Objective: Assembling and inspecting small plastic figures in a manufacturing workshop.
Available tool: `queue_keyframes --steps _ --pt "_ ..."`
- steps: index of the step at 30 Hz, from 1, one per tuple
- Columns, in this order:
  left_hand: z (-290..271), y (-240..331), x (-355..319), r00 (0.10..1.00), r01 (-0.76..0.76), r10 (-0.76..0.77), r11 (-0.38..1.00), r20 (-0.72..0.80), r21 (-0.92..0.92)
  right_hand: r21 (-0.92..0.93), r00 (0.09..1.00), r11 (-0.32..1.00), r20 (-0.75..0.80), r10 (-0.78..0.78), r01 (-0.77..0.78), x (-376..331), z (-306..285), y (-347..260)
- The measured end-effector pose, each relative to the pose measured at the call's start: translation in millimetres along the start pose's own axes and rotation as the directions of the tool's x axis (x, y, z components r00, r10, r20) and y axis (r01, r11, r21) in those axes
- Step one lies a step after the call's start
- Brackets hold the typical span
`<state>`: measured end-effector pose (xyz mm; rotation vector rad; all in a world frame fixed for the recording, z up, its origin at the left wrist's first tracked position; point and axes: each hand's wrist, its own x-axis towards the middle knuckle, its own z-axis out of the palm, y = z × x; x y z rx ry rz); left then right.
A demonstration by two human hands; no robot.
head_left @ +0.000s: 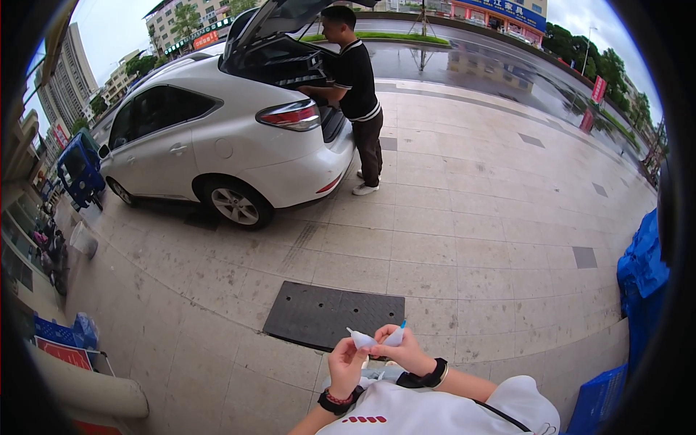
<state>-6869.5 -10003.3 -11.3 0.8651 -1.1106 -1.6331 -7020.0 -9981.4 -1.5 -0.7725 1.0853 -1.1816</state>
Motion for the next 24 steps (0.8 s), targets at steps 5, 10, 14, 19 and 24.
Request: queue_keyframes --steps 5,10,14,19,24 --pt "-1 1 -1 1.0 -0.013 0.012 0.999 -0.029 -0.032 -0.003 1.0 1.0 -0.002 -0.019 0.019 1 6 -1" --pt "-3 2 0 0.999 -0.034 0.033 0.999 -0.041 -0.02 0.04 0.999 0.999 -0.011 -0.032 0.032 4 11 -3" --pt "-6 2 0 0.997 -0.067 0.067 0.998 -0.049 0.007 -0.007 1.0 1.0 0.018 0.014 -0.014 7 11 -3" --pt "-10 3 0 0.995 -0.085 0.087 0.996 -0.053 0.041 -0.009 0.999 1.0 0.031 0.012 -0.012 10 13 1" --pt "-13 3 0 0.994 -0.079 0.08 0.997 -0.068 0.014 -0.021 1.0 1.0 0.016 -0.015 0.016 10 20 -1"
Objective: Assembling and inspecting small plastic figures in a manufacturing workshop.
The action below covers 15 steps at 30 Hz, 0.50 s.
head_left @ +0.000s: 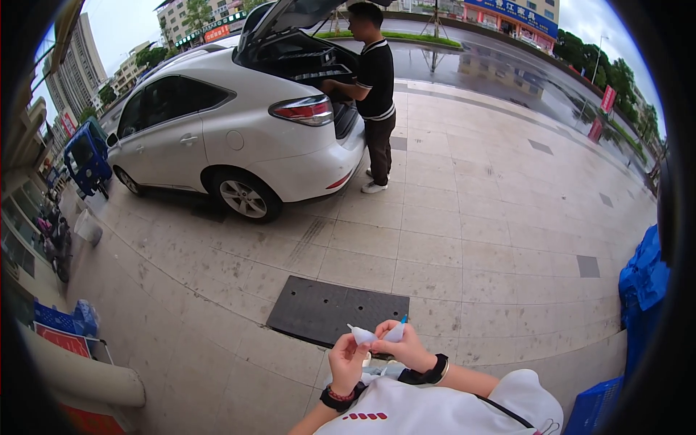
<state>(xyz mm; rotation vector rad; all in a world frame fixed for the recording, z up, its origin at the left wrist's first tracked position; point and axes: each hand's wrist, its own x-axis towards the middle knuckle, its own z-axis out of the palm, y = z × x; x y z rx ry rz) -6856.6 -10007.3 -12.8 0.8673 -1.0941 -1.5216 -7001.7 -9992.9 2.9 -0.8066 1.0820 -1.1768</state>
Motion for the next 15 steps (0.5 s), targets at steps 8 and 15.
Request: queue_keyframes --steps 8,15 --pt "-2.6 1.8 1.1 0.999 -0.032 0.032 0.999 -0.021 -0.012 -0.019 0.999 1.0 0.024 -0.023 0.024 3.3 5.0 -5.5" --pt "-4.1 0.0 0.7 0.998 -0.047 0.047 0.999 -0.041 0.011 -0.003 0.999 1.0 0.034 0.015 -0.015 6.5 4.8 0.4"
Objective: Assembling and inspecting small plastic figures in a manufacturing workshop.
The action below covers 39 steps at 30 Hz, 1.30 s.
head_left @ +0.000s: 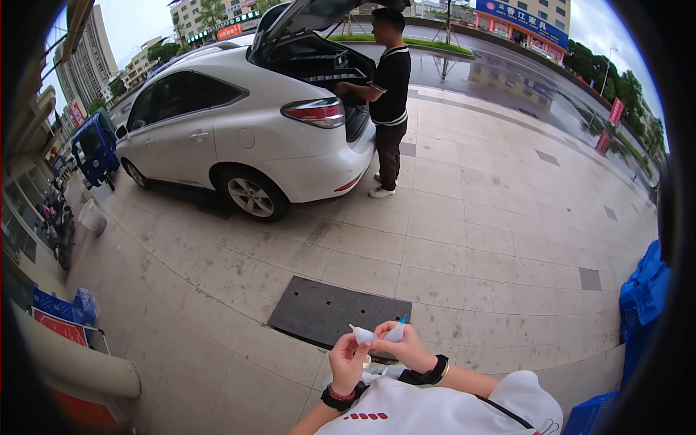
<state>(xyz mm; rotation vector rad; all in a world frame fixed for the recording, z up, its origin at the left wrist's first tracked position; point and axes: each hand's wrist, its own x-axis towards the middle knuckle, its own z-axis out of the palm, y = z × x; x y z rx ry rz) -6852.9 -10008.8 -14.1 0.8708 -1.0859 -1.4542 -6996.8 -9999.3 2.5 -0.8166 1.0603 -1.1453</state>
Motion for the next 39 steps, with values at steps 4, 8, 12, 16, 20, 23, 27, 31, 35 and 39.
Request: queue_keyframes --steps 4,8,12,16,20,23,27,31,35,39 --pt "1 1 -1 1.0 0.009 -0.009 1.0 -0.002 0.019 -0.021 1.0 1.0 0.012 0.002 -0.002 -1 -1 -4" --pt "2 2 -2 1.0 -0.003 0.003 1.0 -0.002 0.012 -0.036 1.0 0.999 0.004 -0.022 0.023 -2 -1 -4" --pt "3 2 -1 1.0 -0.002 0.002 1.0 0.009 0.007 -0.034 0.998 0.998 -0.017 -0.055 0.055 -3 -1 -3" --pt "4 2 1 1.0 -0.012 0.012 1.0 0.023 0.015 0.005 0.999 1.0 -0.045 -0.028 0.029 -5 2 -7" --pt "2 2 -1 1.0 -0.022 0.022 0.999 0.015 0.032 -0.007 1.0 1.0 0.002 0.001 -0.001 -5 0 -7" --pt "0 1 -5 1.0 -0.006 0.006 1.0 0.002 -0.024 0.011 0.999 1.0 0.032 0.011 -0.012 -5 2 -7" --pt "-3 -6 -8 0.999 0.038 -0.038 0.999 -0.004 -0.015 0.024 1.0 1.0 -0.014 0.002 -0.002 -3 0 1" --pt "-3 -1 -10 0.998 -0.041 0.043 0.998 -0.035 0.051 0.027 1.0 1.0 -0.011 0.007 -0.006 -3 8 -4" --pt "-12 2 -17 0.991 -0.083 0.089 0.995 -0.101 0.062 0.026 0.998 0.999 0.058 0.027 -0.029 2 21 -1" --pt "-25 10 -25 0.982 -0.083 0.09 0.995 -0.167 0.047 0.005 0.992 0.999 0.119 0.049 -0.05 7 38 0"
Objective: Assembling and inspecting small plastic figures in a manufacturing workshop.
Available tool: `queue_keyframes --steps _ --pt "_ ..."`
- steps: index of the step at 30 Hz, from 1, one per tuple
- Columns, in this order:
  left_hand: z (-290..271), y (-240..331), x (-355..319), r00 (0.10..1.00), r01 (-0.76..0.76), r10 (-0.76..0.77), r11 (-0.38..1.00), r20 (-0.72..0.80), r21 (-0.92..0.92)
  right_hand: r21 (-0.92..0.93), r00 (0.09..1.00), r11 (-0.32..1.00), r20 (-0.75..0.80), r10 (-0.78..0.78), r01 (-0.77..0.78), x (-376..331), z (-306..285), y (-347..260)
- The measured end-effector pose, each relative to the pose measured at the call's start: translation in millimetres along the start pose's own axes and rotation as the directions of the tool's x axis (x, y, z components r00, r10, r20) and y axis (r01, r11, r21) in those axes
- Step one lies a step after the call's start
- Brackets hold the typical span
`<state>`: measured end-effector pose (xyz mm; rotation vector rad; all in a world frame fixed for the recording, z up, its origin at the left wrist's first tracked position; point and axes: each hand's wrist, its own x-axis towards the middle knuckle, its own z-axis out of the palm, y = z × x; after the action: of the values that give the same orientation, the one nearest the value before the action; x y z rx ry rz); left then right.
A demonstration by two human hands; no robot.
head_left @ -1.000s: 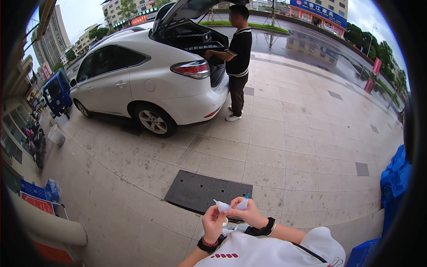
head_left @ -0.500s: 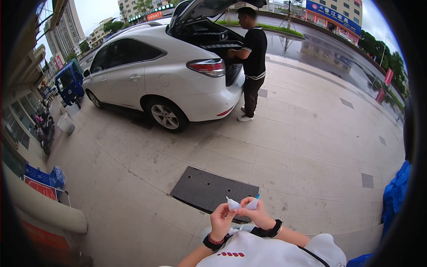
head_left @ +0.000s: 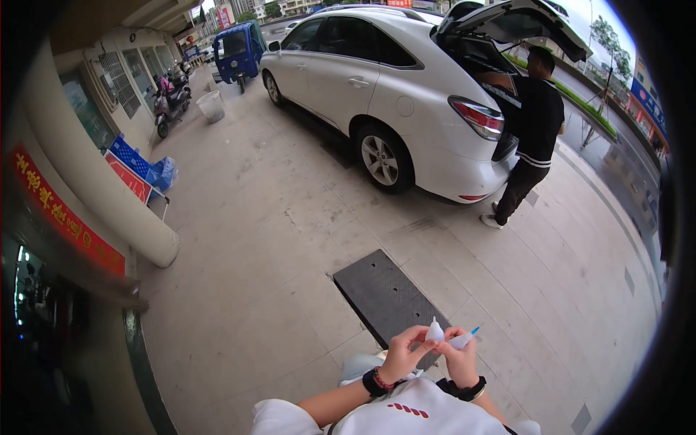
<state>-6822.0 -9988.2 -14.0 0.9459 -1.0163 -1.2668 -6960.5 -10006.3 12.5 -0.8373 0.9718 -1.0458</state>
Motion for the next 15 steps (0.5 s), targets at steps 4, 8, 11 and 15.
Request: queue_keyframes --steps 4,8,11,15 --pt "-21 1 -9 0.998 -0.035 0.038 0.998 -0.048 0.056 -0.046 0.992 0.999 0.122 0.031 -0.026 9 10 9" --pt "-38 4 -22 0.994 -0.024 0.028 0.999 -0.107 0.041 -0.049 0.977 0.998 0.206 0.058 -0.049 11 29 14" --pt "-43 8 -31 0.983 -0.056 0.059 0.998 -0.175 0.022 -0.084 0.976 0.996 0.209 0.056 -0.04 9 41 20" --pt "-45 7 -40 0.98 -0.056 0.054 0.998 -0.193 -0.006 -0.095 0.973 0.995 0.223 0.058 -0.037 6 42 26"
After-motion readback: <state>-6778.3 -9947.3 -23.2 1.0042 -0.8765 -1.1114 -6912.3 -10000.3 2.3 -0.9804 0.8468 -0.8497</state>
